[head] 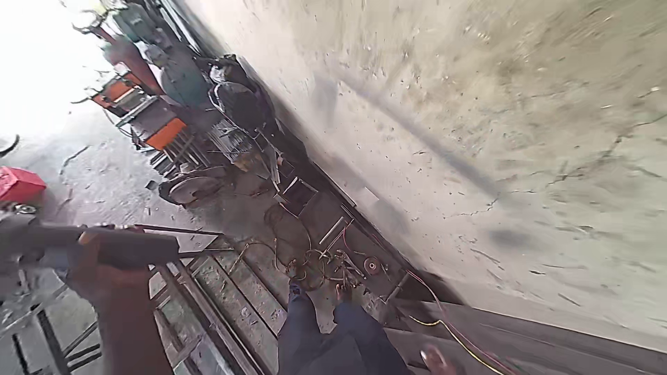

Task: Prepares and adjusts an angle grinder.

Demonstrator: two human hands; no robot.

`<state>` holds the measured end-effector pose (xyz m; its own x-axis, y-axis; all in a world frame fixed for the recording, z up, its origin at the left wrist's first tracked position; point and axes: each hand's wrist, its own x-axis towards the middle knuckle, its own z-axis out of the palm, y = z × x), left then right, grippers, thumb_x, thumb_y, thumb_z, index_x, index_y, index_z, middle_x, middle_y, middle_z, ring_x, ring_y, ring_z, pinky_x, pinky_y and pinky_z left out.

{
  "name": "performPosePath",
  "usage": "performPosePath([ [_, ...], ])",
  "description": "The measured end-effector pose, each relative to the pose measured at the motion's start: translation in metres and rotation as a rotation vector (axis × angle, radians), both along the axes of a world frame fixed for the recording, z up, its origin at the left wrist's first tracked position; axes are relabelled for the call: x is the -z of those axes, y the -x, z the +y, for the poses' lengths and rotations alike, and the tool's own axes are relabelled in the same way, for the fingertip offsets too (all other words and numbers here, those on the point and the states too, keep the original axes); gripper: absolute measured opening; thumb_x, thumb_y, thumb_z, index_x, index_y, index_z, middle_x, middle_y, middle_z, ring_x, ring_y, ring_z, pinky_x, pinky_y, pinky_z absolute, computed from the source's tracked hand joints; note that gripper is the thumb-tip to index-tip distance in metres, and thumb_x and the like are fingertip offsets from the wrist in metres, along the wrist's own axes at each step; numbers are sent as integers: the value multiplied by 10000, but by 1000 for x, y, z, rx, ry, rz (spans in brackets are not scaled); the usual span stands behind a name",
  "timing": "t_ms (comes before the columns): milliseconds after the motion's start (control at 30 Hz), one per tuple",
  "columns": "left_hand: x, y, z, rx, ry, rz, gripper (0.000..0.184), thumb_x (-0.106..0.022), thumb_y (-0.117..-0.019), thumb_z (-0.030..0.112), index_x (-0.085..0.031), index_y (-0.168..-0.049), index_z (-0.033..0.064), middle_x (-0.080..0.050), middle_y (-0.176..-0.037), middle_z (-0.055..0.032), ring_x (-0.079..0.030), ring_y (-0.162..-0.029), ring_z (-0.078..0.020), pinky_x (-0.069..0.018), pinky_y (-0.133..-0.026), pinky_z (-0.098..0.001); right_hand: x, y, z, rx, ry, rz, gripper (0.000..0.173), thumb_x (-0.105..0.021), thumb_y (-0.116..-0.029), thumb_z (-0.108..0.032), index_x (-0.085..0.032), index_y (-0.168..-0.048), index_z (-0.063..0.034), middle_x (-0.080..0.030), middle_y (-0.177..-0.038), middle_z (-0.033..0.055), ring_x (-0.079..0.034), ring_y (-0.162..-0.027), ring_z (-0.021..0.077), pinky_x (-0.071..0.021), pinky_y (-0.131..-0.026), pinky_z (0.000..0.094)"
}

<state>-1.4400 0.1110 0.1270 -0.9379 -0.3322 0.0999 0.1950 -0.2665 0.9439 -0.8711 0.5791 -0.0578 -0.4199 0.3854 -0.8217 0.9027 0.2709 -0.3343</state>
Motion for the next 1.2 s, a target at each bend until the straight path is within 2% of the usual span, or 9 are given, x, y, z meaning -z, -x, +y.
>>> performPosePath([
  [67,-46,-79,14,72,-78,32,238,-485,-1011,306,-565,-1116,109,-696,-966,-75,-710,-881,-230,-617,-836,-440,-16,63,8,-121,-25,176,458,-592,-1036,-346,-609,-1369,-32,-694,-1218,208,-680,-1120,355,-520,-1004,576],
  [233,-56,-252,51,133,-188,-4,376,-800,-826,399,-717,-1086,140,-755,-972,-64,-743,-893,-212,-634,-821,-406,-104,218,-52,-441,277,909,547,-668,-981,-415,-608,-1387,-54,-673,-1303,121,-664,-1162,182,-549,-1024,396],
  [367,-54,-334,94,-215,-77,-276,518,-773,-850,138,-517,-1269,-28,-711,-985,-146,-725,-863,-244,-637,-781,-445,-204,259,-168,-1047,463,1103,897,-826,-834,-401,-403,-1561,-89,-534,-1499,114,-497,-1393,241,-423,-1155,493],
  [467,-63,-363,112,-351,-11,-379,629,-753,-896,121,-419,-1412,-18,-681,-1128,-148,-708,-978,-211,-626,-855,-397,-226,230,-237,-1135,334,1157,955,-825,-770,-216,-335,-1566,-17,-542,-1456,198,-574,-1314,302,-513,-1079,490],
  [600,-50,-420,83,-184,-18,-249,830,-662,-957,475,-296,-1527,-3,-577,-1387,-145,-615,-1230,-211,-553,-1032,-420,-231,221,-261,-1162,264,981,939,-835,-748,-269,-376,-1546,-86,-666,-1288,108,-718,-1037,229,-628,-839,488],
  [733,-38,-462,45,-371,-440,-135,775,-479,-912,774,-561,-1247,80,-693,-1099,-78,-673,-1012,-213,-571,-883,-438,-234,239,-252,-1180,1208,412,904,-856,-705,-180,-404,-1485,-122,-684,-1175,81,-709,-975,186,-626,-844,396],
  [867,-39,-493,40,-212,-941,149,1039,-515,-708,939,-650,-1314,106,-690,-1240,-209,-692,-1092,-362,-561,-954,-537,-211,226,-270,-1139,1751,-236,739,-806,-832,-290,-475,-1480,-164,-688,-1176,195,-723,-900,305,-627,-784,462],
  [1000,-37,-538,45,-302,-1043,286,897,-605,-779,822,-624,-1319,105,-668,-1246,-233,-685,-1079,-382,-560,-943,-542,-196,203,-289,-1221,1773,-454,724,-807,-833,-411,-531,-1431,-111,-694,-1203,238,-730,-972,362,-624,-839,495],
  [1200,-32,-608,65,-207,-935,399,945,-670,-697,847,-678,-1285,107,-704,-1195,-198,-689,-1100,-339,-552,-978,-507,-196,151,-287,-1403,1678,-505,662,-863,-784,-397,-614,-1348,-155,-732,-1168,100,-718,-1030,226,-602,-902,425],
])
